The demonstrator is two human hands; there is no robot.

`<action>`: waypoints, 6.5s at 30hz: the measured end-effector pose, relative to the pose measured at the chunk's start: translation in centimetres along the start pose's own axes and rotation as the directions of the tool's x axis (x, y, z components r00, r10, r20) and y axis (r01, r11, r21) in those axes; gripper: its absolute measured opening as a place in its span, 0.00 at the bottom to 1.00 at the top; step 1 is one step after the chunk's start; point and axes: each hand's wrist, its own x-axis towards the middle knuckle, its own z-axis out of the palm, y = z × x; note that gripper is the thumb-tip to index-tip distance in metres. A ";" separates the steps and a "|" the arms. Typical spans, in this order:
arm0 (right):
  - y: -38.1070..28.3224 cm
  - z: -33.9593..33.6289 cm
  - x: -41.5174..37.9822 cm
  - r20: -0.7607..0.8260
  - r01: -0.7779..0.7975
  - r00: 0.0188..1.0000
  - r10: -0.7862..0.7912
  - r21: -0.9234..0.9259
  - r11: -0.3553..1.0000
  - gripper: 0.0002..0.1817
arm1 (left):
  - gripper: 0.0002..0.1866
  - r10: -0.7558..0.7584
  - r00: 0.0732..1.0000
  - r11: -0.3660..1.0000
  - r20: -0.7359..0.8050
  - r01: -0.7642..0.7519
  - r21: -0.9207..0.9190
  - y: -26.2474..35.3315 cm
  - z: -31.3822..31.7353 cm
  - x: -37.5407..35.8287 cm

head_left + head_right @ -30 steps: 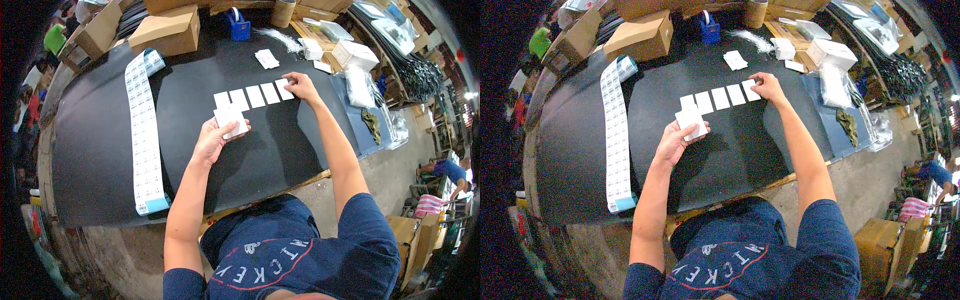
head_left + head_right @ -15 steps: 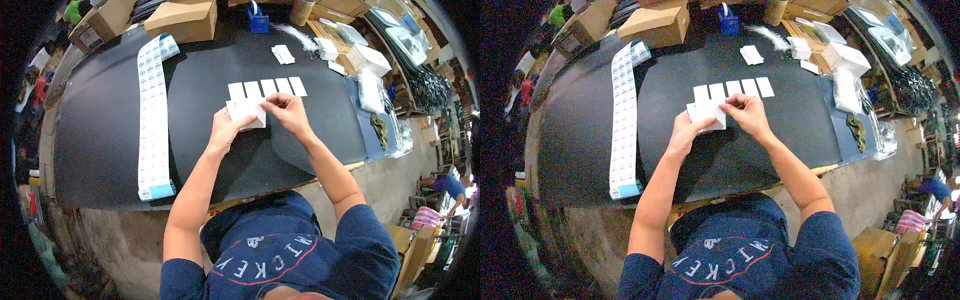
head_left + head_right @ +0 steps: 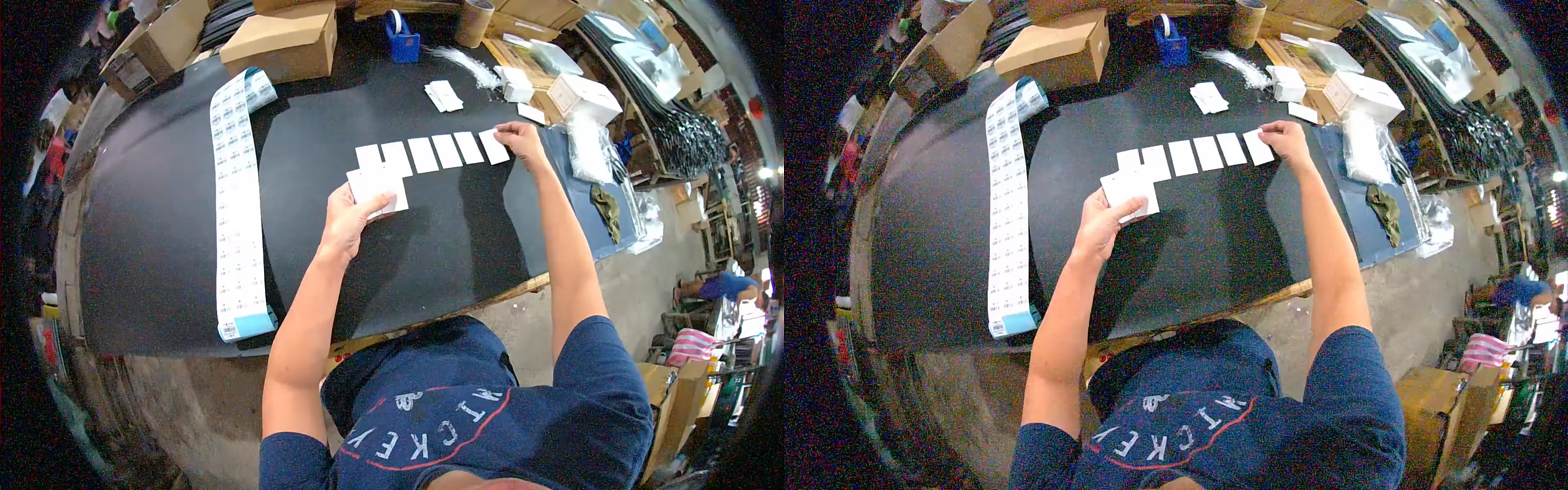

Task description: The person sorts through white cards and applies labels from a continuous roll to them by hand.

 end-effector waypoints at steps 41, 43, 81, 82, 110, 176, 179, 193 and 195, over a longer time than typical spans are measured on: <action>-0.9 -3.5 -1.3 -0.153 -0.030 0.988 0.002 -0.184 0.982 0.19 | 0.16 -0.048 0.998 0.999 0.050 0.046 0.025 -0.2 1.4 -0.8; -0.4 -3.8 -0.8 -0.147 -0.087 0.987 0.064 -0.155 0.984 0.19 | 0.17 -0.050 0.998 0.998 0.045 0.049 0.030 -0.1 1.4 -0.7; 2.6 -5.9 0.2 -0.371 -0.059 0.925 -0.082 -0.353 0.934 0.16 | 0.18 -0.187 0.938 0.973 0.291 0.217 -0.075 0.6 1.3 -0.8; 2.8 -5.8 0.0 -0.381 -0.133 0.925 0.016 -0.283 0.950 0.17 | 0.17 -0.172 0.947 0.979 0.271 0.195 -0.060 0.6 1.2 -0.8; -14.5 13.9 -12.9 0.088 0.188 0.971 -0.222 0.295 0.937 0.12 | 0.14 0.116 0.990 0.979 0.078 -0.127 0.157 1.1 -0.5 -0.5; -10.9 13.5 -9.8 0.250 0.289 0.936 -0.247 -0.144 0.947 0.16 | 0.11 0.059 0.997 0.994 -0.044 -0.063 -0.092 1.0 -1.6 0.3; -11.0 13.6 -10.1 0.227 0.347 0.928 -0.296 -0.234 0.908 0.17 | 0.12 0.055 0.994 0.996 -0.093 -0.061 -0.065 0.9 -1.1 0.1; -13.2 14.3 -12.7 0.112 0.208 0.965 -0.237 0.227 0.951 0.11 | 0.18 0.103 0.991 0.990 -0.089 -0.093 0.107 0.0 0.1 -0.1; -13.1 14.0 -12.5 0.105 0.187 0.970 -0.218 0.246 0.951 0.11 | 0.16 0.129 0.988 0.983 -0.086 -0.116 0.145 -0.1 0.3 -0.3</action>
